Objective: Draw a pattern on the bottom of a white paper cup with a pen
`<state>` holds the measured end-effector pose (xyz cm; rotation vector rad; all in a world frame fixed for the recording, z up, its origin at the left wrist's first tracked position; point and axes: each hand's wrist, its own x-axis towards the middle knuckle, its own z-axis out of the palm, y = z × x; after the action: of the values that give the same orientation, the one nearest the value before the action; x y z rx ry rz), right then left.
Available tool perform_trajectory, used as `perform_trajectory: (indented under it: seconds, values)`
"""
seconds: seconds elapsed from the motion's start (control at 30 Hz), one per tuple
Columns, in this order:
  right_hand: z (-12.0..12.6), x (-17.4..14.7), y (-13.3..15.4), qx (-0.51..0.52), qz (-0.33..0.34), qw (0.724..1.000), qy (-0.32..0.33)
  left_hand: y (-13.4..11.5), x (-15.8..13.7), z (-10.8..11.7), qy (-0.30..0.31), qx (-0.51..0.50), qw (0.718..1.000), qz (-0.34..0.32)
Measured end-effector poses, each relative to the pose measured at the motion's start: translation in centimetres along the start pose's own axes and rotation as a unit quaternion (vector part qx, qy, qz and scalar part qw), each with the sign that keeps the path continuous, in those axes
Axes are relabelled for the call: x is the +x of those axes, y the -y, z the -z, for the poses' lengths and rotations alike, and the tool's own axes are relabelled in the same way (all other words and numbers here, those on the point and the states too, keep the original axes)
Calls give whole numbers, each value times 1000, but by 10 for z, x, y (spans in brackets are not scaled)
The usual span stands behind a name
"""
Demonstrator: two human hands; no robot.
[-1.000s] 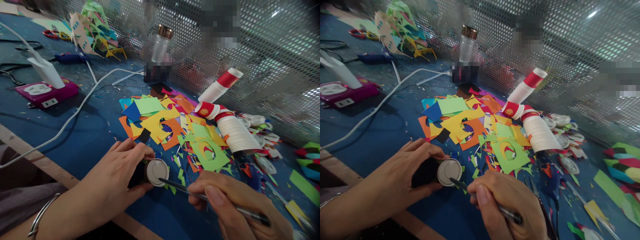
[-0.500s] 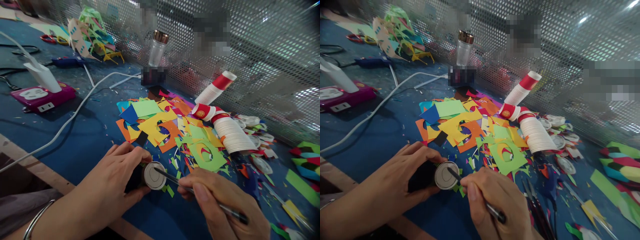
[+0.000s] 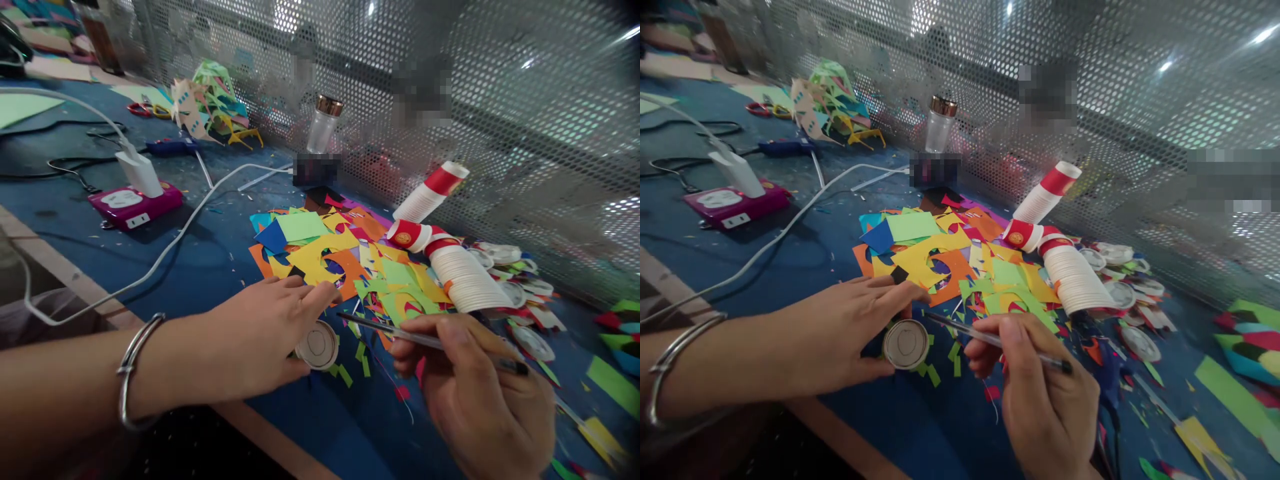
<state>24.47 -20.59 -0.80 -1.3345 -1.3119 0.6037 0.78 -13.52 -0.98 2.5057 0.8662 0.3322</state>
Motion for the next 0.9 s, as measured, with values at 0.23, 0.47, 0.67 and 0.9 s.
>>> perform_trajectory:
  seconds: [0.23, 0.47, 0.67, 0.9]
  values:
    - [-3, 3, 2, 18, -14, 1000, -12, 28, 37, 30, 154, -190, 969, -31]
    - [-6, 10, -1, 101, -90, 991, -13, 44, 54, 27, 104, -496, 862, 10]
    - [-8, 19, 0, 135, -189, 973, 12, 29, 58, 24, 100, -534, 839, 7]
    - [-5, 18, -6, 148, -182, 969, 77, 49, 49, 28, 183, -306, 932, -61]
